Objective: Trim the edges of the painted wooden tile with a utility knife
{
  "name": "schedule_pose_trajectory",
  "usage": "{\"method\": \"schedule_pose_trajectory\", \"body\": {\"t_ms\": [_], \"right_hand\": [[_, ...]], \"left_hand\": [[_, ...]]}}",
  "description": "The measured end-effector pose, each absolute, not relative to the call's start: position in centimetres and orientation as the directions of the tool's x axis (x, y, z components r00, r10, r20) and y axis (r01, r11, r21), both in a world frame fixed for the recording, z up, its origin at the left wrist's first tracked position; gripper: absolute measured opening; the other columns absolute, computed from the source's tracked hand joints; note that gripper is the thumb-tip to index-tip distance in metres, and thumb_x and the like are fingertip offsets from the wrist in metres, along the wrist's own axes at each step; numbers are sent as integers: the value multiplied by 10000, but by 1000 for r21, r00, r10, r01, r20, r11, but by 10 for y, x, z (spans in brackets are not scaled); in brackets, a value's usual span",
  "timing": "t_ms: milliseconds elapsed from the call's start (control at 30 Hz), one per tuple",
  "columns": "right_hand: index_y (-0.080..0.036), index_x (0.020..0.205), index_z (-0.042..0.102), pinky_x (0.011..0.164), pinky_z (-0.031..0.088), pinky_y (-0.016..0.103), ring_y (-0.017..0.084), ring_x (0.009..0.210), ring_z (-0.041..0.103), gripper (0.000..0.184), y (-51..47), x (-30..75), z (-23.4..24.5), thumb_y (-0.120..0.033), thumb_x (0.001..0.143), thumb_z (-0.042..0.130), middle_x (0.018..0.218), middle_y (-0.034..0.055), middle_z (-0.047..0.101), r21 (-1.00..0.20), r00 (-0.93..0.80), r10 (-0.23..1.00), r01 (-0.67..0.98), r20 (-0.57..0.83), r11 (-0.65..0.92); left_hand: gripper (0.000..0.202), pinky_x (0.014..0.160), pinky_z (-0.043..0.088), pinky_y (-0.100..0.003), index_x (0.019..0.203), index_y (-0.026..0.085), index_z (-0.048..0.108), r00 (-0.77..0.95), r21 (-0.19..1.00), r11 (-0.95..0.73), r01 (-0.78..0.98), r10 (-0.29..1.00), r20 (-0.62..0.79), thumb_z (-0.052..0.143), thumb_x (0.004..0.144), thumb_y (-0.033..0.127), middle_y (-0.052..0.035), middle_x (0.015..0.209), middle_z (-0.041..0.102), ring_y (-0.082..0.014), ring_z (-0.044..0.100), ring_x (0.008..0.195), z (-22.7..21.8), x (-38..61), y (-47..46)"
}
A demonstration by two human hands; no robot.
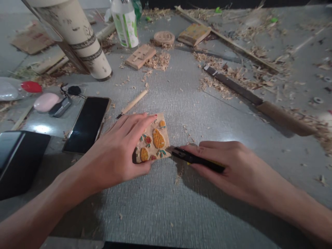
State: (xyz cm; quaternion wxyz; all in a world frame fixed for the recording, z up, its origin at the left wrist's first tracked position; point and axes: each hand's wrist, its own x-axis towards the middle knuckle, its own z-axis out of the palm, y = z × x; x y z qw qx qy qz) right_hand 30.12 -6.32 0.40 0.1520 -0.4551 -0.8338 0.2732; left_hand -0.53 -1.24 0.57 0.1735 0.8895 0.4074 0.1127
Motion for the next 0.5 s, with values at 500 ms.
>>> {"method": "schedule_pose_trajectory", "body": {"t_ms": [500], "right_hand": [[-234,1266,702,656,500,360,212,810,712,331,-60,315,0,-126,1036,488,1118,77,715,-358,-497,864,793,87,492]], "left_hand": [[896,1324,399,-605,1697,232,362,642,389,-609,691,765,58,748,909,415,-163,1661,523,-383,447,1591,5,-7,-13]]}}
